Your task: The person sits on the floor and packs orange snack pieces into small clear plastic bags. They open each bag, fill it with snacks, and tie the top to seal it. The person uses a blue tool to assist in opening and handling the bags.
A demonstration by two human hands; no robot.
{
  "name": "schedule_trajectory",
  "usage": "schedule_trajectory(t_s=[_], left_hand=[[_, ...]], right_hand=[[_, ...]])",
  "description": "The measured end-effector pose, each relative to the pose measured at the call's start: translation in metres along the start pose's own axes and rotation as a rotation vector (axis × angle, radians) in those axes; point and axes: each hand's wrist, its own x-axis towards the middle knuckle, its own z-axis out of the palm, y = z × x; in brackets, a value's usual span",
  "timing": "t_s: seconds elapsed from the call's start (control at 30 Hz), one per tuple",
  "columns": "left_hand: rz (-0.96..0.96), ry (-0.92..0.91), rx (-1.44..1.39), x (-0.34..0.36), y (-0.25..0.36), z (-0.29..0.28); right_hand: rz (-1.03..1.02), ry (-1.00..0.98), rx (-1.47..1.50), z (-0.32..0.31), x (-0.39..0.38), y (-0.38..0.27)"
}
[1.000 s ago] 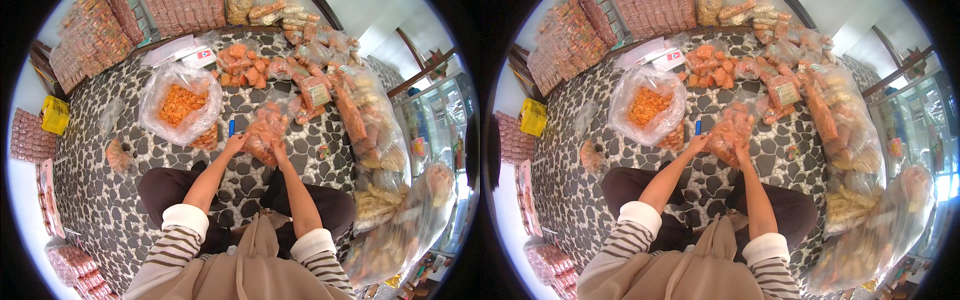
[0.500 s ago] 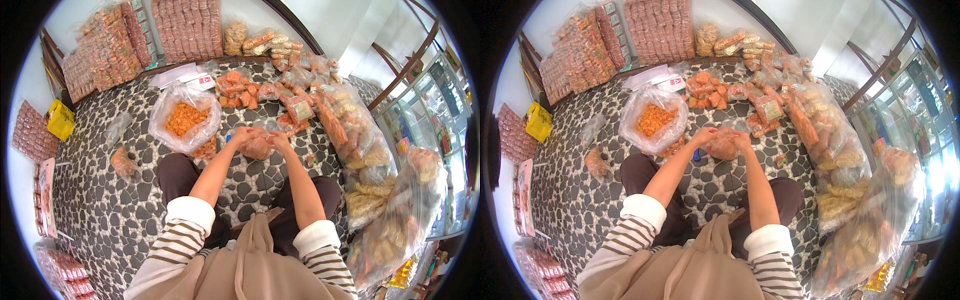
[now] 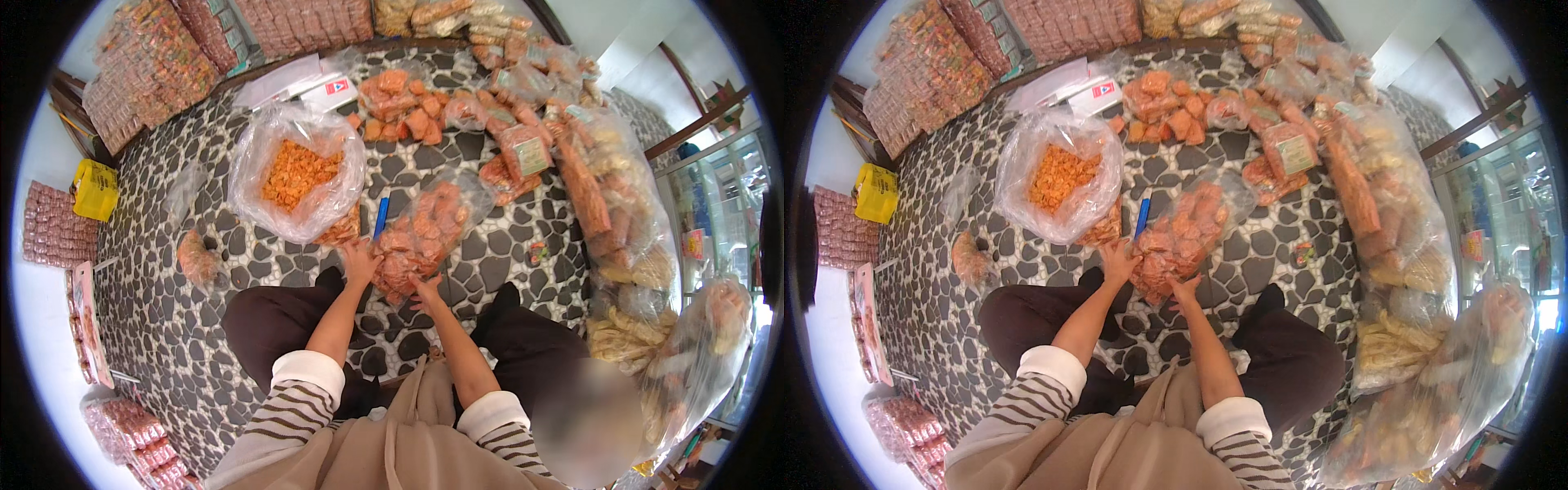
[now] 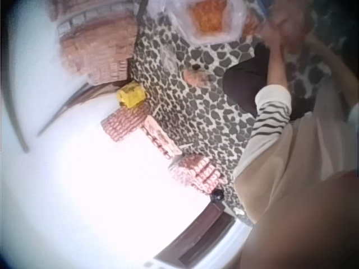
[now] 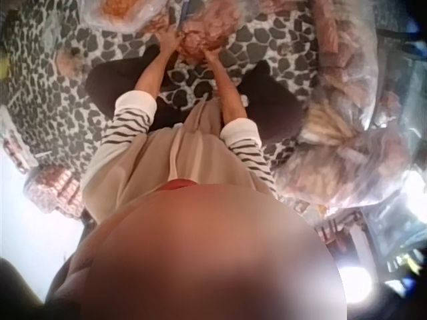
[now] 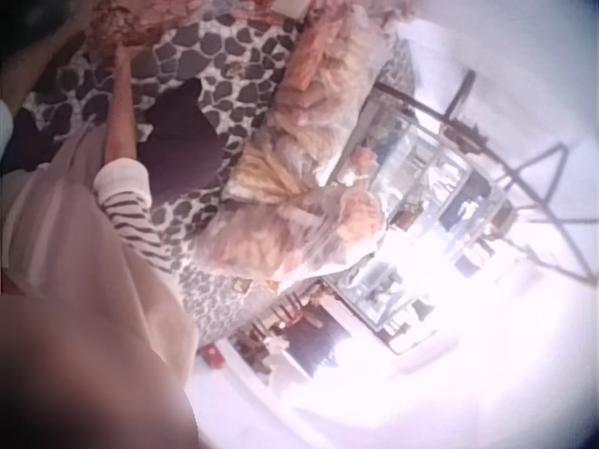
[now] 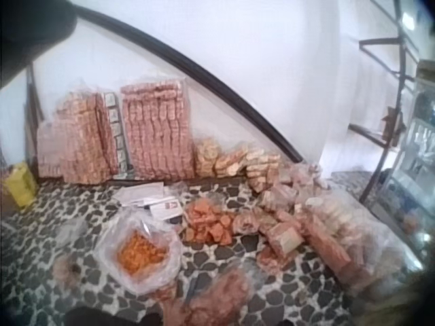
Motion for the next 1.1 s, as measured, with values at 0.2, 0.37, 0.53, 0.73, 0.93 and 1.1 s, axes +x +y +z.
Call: schedule_trajectory(t_s=[0.2,0.37,0.53,0.73,0.93,1.1], left_hand=[[-0.068,0.021,-0.273,-0.014,-0.007,0.014],[-0.02,0.026,-0.478,-0.001,0.025,0.005],[0.105,-0.005,-0.67,0.011,0.086,-0.013],[0.111,-0.254,-0.812,0.016,0.171,-0.059],[0.09,-0.404,-0.883,0.038,0.236,-0.133],[0.037,-0.534,-1.002,0.043,0.259,-0.184]], right_hand=[[-0.026,-0.017,0.164,0.023,0.006,0.014],[-0.258,0.202,0.161,0.019,-0.008,-0.002],[-0.317,0.348,0.07,0.002,-0.028,-0.045],[-0.778,0.592,-0.473,-0.048,-0.074,-0.1],[-1.187,0.685,-0.559,-0.083,-0.119,-0.178],[-1.371,0.801,-0.595,-0.096,-0.165,-0.233]])
